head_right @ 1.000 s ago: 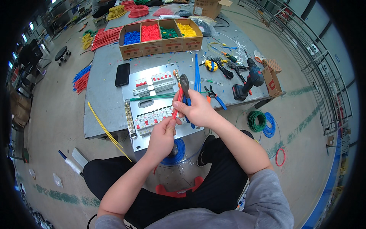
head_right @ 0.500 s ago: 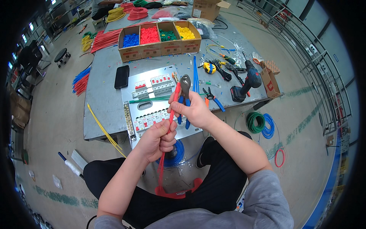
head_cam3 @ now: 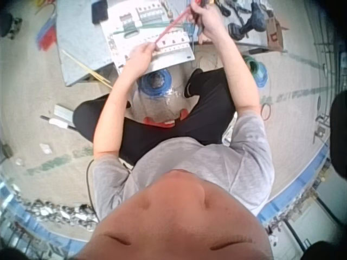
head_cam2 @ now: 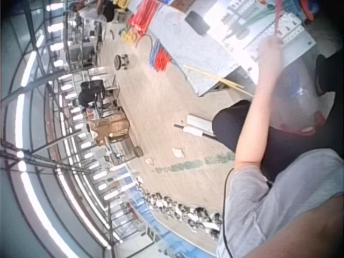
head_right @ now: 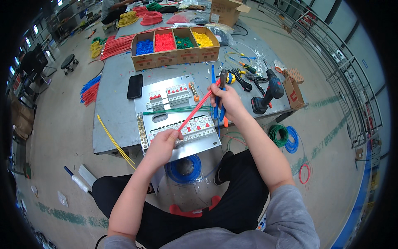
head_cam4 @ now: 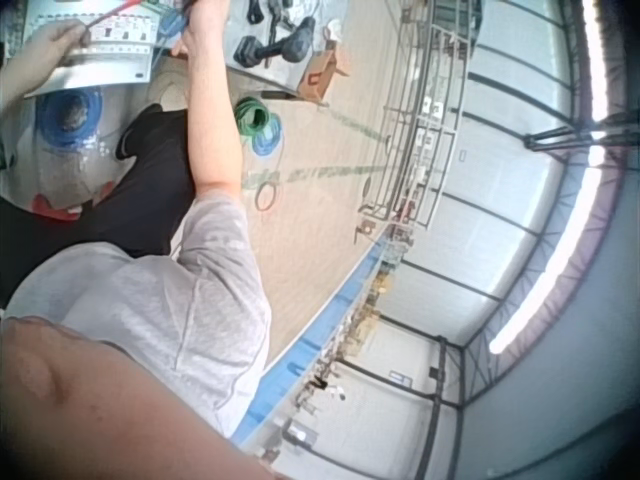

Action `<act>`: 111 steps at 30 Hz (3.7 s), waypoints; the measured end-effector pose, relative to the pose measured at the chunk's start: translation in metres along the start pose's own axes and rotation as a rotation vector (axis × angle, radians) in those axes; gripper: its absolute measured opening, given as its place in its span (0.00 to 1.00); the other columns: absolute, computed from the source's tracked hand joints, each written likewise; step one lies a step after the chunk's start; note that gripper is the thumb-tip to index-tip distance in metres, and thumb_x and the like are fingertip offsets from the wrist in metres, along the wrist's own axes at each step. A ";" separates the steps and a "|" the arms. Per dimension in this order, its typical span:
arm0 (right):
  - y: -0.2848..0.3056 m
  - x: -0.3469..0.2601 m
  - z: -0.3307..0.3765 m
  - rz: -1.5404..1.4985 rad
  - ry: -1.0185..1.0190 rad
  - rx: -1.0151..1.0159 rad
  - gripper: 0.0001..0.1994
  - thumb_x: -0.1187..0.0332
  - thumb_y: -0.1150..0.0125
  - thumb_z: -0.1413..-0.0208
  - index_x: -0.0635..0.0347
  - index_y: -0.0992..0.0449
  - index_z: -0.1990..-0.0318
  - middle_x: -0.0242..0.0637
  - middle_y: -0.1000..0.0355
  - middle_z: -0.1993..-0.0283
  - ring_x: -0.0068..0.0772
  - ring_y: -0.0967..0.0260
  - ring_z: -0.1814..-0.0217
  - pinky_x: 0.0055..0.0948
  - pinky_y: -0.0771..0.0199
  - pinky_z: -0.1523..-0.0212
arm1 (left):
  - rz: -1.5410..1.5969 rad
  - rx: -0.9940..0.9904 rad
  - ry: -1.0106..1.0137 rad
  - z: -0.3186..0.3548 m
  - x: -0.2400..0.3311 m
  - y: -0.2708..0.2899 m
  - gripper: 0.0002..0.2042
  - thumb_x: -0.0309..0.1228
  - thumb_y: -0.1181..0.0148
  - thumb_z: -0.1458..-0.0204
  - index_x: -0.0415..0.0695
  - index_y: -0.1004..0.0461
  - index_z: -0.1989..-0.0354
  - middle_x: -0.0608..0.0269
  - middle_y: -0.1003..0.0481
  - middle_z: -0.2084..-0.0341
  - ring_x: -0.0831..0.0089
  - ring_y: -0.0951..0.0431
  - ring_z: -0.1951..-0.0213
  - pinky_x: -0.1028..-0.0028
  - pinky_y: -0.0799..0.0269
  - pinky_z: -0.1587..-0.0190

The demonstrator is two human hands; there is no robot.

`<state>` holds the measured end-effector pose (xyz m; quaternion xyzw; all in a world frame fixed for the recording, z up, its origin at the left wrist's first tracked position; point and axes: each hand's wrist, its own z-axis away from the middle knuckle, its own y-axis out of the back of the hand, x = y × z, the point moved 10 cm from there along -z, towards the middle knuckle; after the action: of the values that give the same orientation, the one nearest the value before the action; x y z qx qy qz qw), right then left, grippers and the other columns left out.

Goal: The person walks to a workbench and sits on a red stool. They pick up several colored wires, then use wire cutters to strip the insulation from the ends of green, red, and yellow wires one by one.

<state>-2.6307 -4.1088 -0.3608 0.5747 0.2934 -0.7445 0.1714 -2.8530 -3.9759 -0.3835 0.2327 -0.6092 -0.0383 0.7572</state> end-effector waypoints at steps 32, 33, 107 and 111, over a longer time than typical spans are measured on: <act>0.040 0.008 0.003 0.928 -0.023 0.014 0.15 0.61 0.37 0.37 0.68 0.22 0.59 0.31 0.32 0.72 0.22 0.39 0.68 0.30 0.36 0.64 | -0.598 0.607 0.630 0.065 -0.209 0.211 0.16 0.34 0.46 0.44 0.31 0.18 0.64 0.33 0.19 0.63 0.39 0.18 0.57 0.50 0.21 0.51; 0.040 0.008 0.004 0.910 -0.011 0.017 0.15 0.61 0.37 0.37 0.68 0.23 0.59 0.31 0.32 0.71 0.21 0.39 0.67 0.30 0.36 0.64 | -0.595 0.634 0.617 0.066 -0.197 0.214 0.17 0.35 0.46 0.44 0.30 0.19 0.64 0.32 0.20 0.64 0.39 0.18 0.58 0.51 0.21 0.51; -0.108 -0.024 0.073 0.412 0.390 -0.314 0.10 0.65 0.36 0.34 0.63 0.25 0.57 0.28 0.27 0.66 0.17 0.33 0.65 0.23 0.31 0.62 | 0.601 0.108 -0.081 -0.008 0.037 -0.024 0.17 0.40 0.51 0.28 0.39 0.24 0.63 0.73 0.32 0.77 0.84 0.37 0.74 0.79 0.41 0.70; -0.108 -0.024 0.072 0.277 0.277 -0.428 0.11 0.62 0.37 0.33 0.61 0.25 0.56 0.26 0.28 0.66 0.14 0.34 0.65 0.21 0.33 0.63 | 1.053 -0.220 0.039 -0.004 0.040 -0.044 0.17 0.41 0.53 0.27 0.41 0.26 0.60 0.71 0.33 0.76 0.80 0.35 0.74 0.78 0.40 0.71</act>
<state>-2.7424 -4.0730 -0.3001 0.6562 0.3829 -0.5497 0.3472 -2.8287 -4.0271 -0.3651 -0.1842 -0.6218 0.2875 0.7048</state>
